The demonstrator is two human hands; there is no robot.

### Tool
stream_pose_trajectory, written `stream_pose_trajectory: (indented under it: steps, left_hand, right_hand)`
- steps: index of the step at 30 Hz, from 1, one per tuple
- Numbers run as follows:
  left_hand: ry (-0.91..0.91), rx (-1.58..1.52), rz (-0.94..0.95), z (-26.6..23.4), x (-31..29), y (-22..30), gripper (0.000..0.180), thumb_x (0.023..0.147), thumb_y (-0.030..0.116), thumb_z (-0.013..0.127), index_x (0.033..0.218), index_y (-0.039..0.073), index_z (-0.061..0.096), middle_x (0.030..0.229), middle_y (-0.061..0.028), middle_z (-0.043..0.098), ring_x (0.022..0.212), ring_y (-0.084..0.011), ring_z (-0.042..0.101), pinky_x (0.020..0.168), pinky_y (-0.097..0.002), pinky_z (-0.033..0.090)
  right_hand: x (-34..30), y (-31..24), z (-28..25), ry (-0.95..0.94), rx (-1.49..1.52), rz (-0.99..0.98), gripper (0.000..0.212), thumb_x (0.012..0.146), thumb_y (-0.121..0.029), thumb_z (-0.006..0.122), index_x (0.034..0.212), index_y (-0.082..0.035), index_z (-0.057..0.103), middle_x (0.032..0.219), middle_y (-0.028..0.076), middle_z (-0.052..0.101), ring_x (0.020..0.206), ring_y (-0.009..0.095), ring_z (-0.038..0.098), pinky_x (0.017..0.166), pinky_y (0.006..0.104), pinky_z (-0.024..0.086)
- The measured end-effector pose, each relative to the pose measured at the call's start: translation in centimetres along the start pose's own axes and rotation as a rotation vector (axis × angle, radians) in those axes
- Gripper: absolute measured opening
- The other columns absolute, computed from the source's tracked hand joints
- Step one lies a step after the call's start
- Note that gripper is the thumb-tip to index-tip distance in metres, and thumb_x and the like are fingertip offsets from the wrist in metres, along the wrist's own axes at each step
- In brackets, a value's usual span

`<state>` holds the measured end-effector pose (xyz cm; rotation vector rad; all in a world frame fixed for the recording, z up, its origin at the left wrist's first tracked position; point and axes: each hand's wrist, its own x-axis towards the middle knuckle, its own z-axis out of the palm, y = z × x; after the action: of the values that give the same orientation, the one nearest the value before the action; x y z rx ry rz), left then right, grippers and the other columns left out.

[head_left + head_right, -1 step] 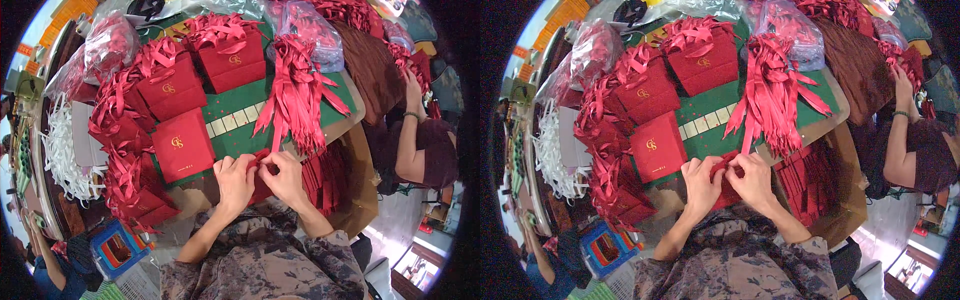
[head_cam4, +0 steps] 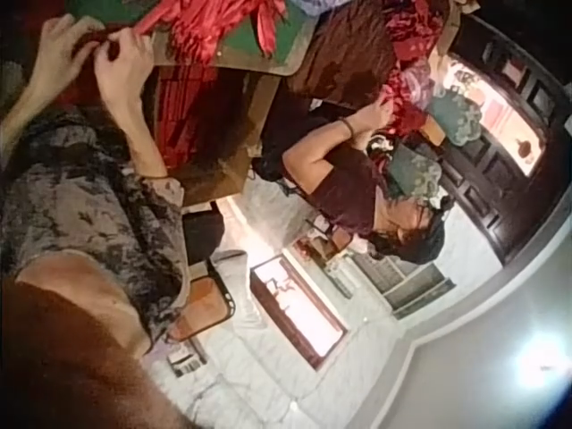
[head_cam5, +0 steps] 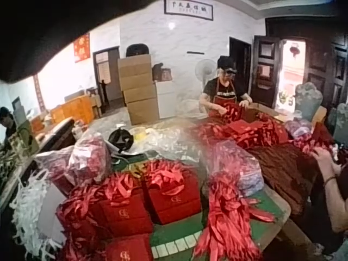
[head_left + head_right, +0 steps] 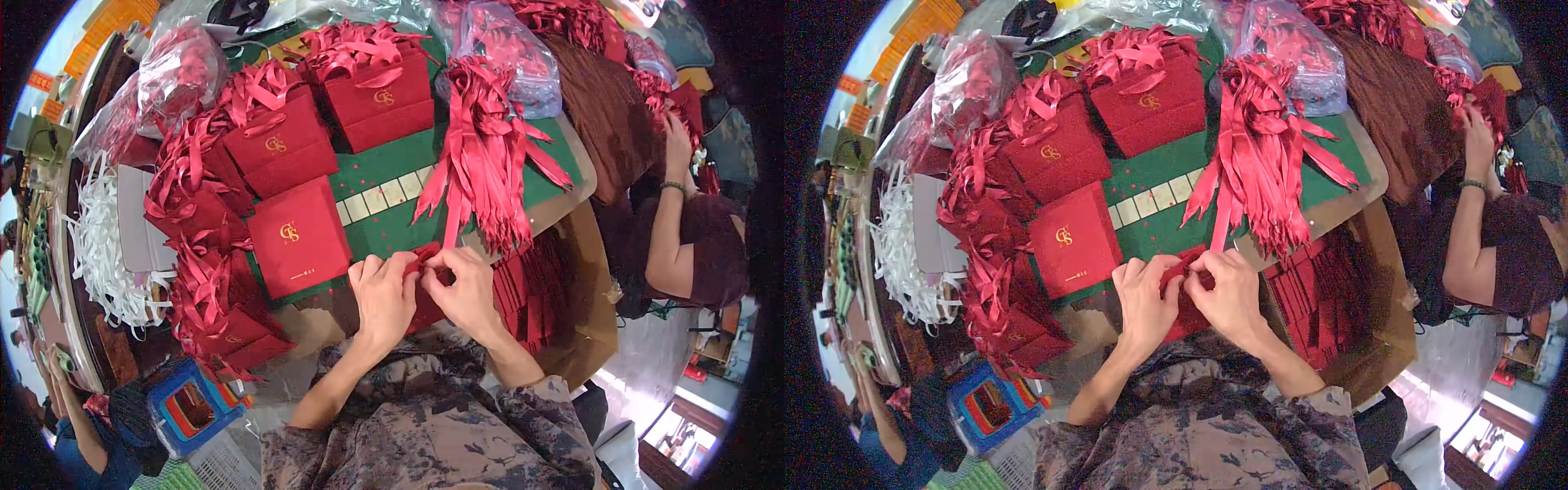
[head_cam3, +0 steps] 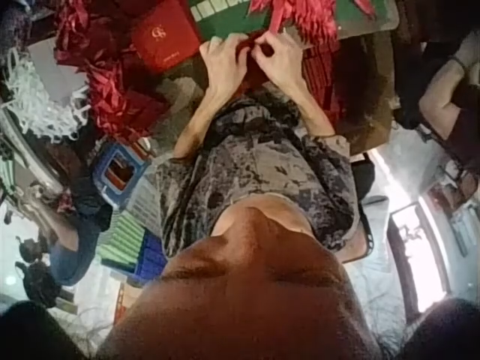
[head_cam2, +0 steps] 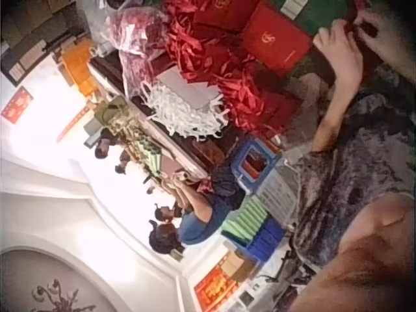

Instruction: The person attaches ribbon handles to red gift bags by hand.

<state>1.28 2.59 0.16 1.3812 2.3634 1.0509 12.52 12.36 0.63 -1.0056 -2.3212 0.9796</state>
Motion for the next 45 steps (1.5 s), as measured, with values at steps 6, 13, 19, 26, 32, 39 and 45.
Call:
stream_pose_trajectory:
  steps: [6, 13, 19, 26, 32, 39, 45]
  left_hand:
    - [0.021, 0.030, 0.042, 0.1, -0.5, -0.1, 0.027, 0.078, 0.003, 0.072, 0.103, 0.011, 0.067, 0.088, -0.0056, 0.067, 0.083, -0.0250, 0.056, 0.084, -0.0384, 0.039]
    - [-0.061, -0.080, -0.010, -0.6, -0.2, -0.5, 0.021, 0.082, 0.005, 0.068, 0.102, 0.010, 0.067, 0.090, -0.0046, 0.068, 0.086, -0.0255, 0.058, 0.085, -0.0386, 0.039]
    - [-0.096, -0.081, 0.005, -0.5, 0.0, -0.3, 0.017, 0.083, 0.007, 0.069, 0.100, 0.009, 0.068, 0.090, -0.0037, 0.069, 0.085, -0.0253, 0.059, 0.085, -0.0385, 0.039]
    - [-0.080, -0.151, 0.009, -0.5, -0.2, -0.6, 0.019, 0.081, 0.012, 0.075, 0.099, 0.010, 0.069, 0.087, -0.0026, 0.068, 0.081, -0.0239, 0.058, 0.083, -0.0387, 0.039]
    - [0.089, 0.112, 0.226, -0.1, -0.8, 1.3, 0.011, 0.080, 0.012, 0.074, 0.090, 0.013, 0.069, 0.082, 0.0000, 0.067, 0.077, -0.0211, 0.055, 0.080, -0.0375, 0.040]
    - [0.140, 0.200, 0.313, 0.8, -1.4, 1.0, 0.013, 0.077, 0.011, 0.074, 0.089, 0.013, 0.070, 0.079, 0.0014, 0.063, 0.077, -0.0201, 0.055, 0.079, -0.0378, 0.040]
    - [0.188, 0.160, 0.285, 0.8, -1.7, 0.8, 0.014, 0.077, 0.014, 0.077, 0.089, 0.014, 0.070, 0.080, 0.0011, 0.064, 0.078, -0.0203, 0.056, 0.079, -0.0379, 0.039]
  right_hand:
    - [-0.1, -0.1, 1.0, 0.026, -0.033, -0.071, 0.016, 0.075, -0.008, 0.075, 0.087, -0.005, 0.065, 0.083, 0.008, 0.068, 0.079, 0.030, 0.063, 0.070, 0.0420, 0.051]
    - [-0.1, 0.1, -0.2, 0.046, 0.071, -0.118, 0.014, 0.074, -0.004, 0.077, 0.086, -0.004, 0.069, 0.085, 0.008, 0.070, 0.080, 0.028, 0.065, 0.071, 0.0394, 0.052]
    - [0.4, 1.0, -0.9, 0.008, -0.051, -0.241, 0.014, 0.076, -0.010, 0.077, 0.087, -0.008, 0.069, 0.087, 0.005, 0.064, 0.090, 0.028, 0.060, 0.077, 0.0383, 0.050]
    - [2.8, 1.3, -4.0, -0.183, 0.095, -0.201, 0.015, 0.081, -0.016, 0.077, 0.089, -0.005, 0.071, 0.093, 0.008, 0.061, 0.096, 0.027, 0.058, 0.084, 0.0381, 0.046]
    - [4.5, 1.9, -4.7, -0.436, -0.033, -0.274, 0.020, 0.087, -0.022, 0.073, 0.090, -0.003, 0.072, 0.090, 0.010, 0.060, 0.096, 0.029, 0.057, 0.084, 0.0397, 0.046]
    - [6.4, 3.3, -4.4, -0.708, 0.031, -0.275, 0.021, 0.087, -0.024, 0.070, 0.089, -0.004, 0.075, 0.090, 0.010, 0.062, 0.094, 0.028, 0.059, 0.086, 0.0385, 0.046]
    - [6.3, 3.9, -3.1, -0.720, 0.220, -0.149, 0.018, 0.082, -0.022, 0.074, 0.085, -0.004, 0.075, 0.086, 0.007, 0.061, 0.086, 0.021, 0.060, 0.080, 0.0345, 0.047]
